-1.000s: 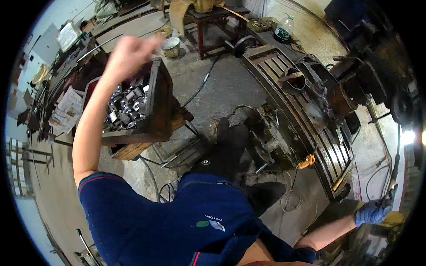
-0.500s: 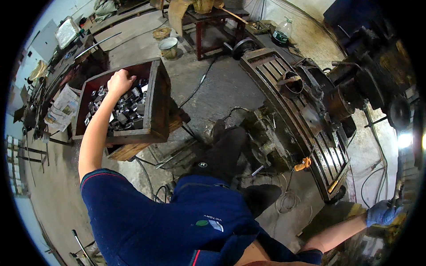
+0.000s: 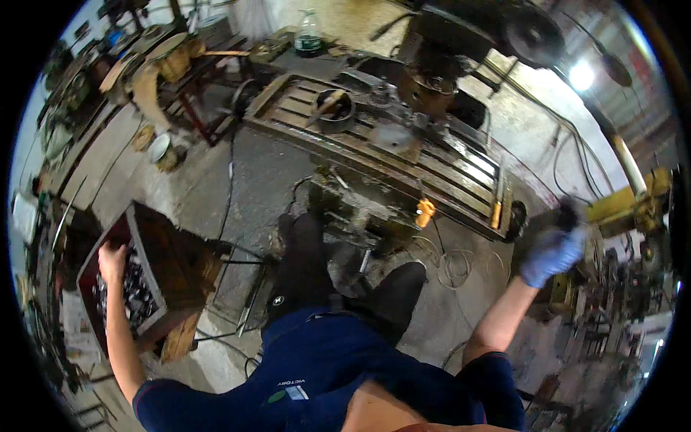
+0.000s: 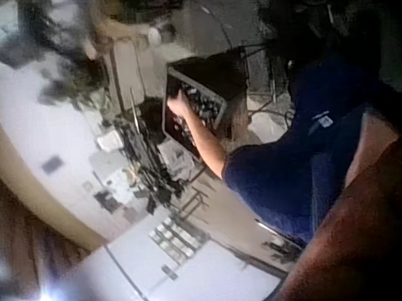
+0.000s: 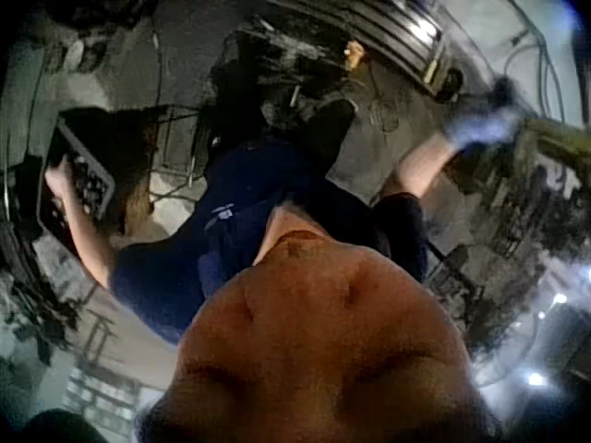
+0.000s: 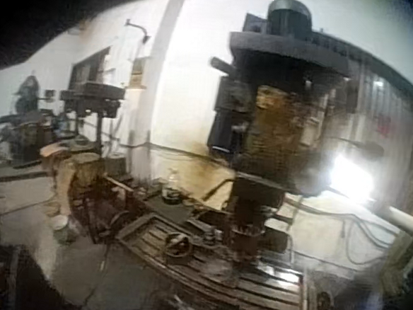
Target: The person processes metal parts using a milling machine, including picking parts from a box, using a hand tool to deburr them, and operating the machine's handles.
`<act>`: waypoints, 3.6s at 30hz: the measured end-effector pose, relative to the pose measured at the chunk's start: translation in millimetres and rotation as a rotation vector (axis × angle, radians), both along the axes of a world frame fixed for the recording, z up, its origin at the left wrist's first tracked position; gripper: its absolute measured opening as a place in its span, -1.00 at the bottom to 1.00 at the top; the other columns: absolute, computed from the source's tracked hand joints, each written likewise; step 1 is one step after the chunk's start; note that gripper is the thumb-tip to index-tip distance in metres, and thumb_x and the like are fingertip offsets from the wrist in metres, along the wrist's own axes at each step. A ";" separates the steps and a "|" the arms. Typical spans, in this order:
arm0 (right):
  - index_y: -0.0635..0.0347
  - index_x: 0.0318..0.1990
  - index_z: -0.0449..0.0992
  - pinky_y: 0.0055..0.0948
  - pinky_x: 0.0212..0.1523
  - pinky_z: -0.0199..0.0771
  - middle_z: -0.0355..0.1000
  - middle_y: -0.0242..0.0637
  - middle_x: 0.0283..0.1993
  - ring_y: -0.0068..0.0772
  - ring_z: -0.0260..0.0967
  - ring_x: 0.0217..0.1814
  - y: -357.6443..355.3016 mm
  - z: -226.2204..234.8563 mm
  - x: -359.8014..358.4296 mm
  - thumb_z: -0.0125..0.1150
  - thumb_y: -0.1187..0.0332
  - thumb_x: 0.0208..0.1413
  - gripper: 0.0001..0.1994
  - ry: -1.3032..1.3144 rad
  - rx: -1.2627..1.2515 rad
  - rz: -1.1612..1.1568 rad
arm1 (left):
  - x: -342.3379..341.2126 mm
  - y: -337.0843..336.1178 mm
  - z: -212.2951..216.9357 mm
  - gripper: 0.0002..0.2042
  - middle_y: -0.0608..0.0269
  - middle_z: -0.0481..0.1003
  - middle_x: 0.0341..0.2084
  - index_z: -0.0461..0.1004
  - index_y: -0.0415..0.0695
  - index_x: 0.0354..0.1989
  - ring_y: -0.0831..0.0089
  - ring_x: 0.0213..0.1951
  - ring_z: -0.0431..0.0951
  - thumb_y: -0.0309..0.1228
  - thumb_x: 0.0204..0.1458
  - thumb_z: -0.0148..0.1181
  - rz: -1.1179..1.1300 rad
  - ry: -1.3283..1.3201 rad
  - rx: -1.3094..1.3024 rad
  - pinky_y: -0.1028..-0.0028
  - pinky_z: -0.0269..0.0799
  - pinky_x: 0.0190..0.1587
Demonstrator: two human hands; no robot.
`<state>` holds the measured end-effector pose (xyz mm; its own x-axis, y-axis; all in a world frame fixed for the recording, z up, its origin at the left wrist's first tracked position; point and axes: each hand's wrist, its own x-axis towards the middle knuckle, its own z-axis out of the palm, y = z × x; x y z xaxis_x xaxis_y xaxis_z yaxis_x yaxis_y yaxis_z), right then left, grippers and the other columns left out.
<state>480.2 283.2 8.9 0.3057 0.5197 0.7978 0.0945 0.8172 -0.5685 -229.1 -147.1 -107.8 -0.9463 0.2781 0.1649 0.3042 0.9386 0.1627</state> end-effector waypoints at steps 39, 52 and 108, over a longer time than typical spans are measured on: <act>0.18 -0.34 0.54 -0.25 -0.22 0.41 0.47 -0.05 -0.32 -0.07 0.44 -0.25 54.7 -81.8 -129.8 0.02 -0.09 -0.09 -0.52 -1.611 -1.078 -0.163 | 294.1 337.6 7.1 -0.80 -0.11 0.46 -0.38 0.33 -0.35 -0.25 0.36 -0.55 0.51 -0.60 -0.09 -0.05 -0.682 -1.624 1.262 0.26 0.49 -0.22; 0.28 -0.39 0.52 -0.23 -0.26 0.40 0.45 0.04 -0.39 -0.02 0.43 -0.31 58.2 -79.6 -116.6 0.08 -0.04 -0.15 -0.53 -1.529 -1.133 0.018 | 330.9 369.7 -4.7 -0.80 0.27 0.38 -0.59 0.37 -0.32 -0.29 0.54 -0.62 0.43 -0.56 -0.12 -0.08 -0.887 -1.392 0.936 0.45 0.49 -0.38; 0.21 -0.06 0.38 -0.09 0.19 0.12 0.34 -0.09 0.00 -0.12 0.22 0.13 51.6 230.1 22.8 0.01 0.17 0.05 -0.63 -0.073 0.113 0.620 | 383.5 605.1 -21.8 -0.67 0.03 0.50 -0.36 0.47 -0.09 -0.22 0.14 -0.25 0.50 -0.24 -0.19 0.19 -1.220 -0.261 0.237 0.23 0.42 -0.20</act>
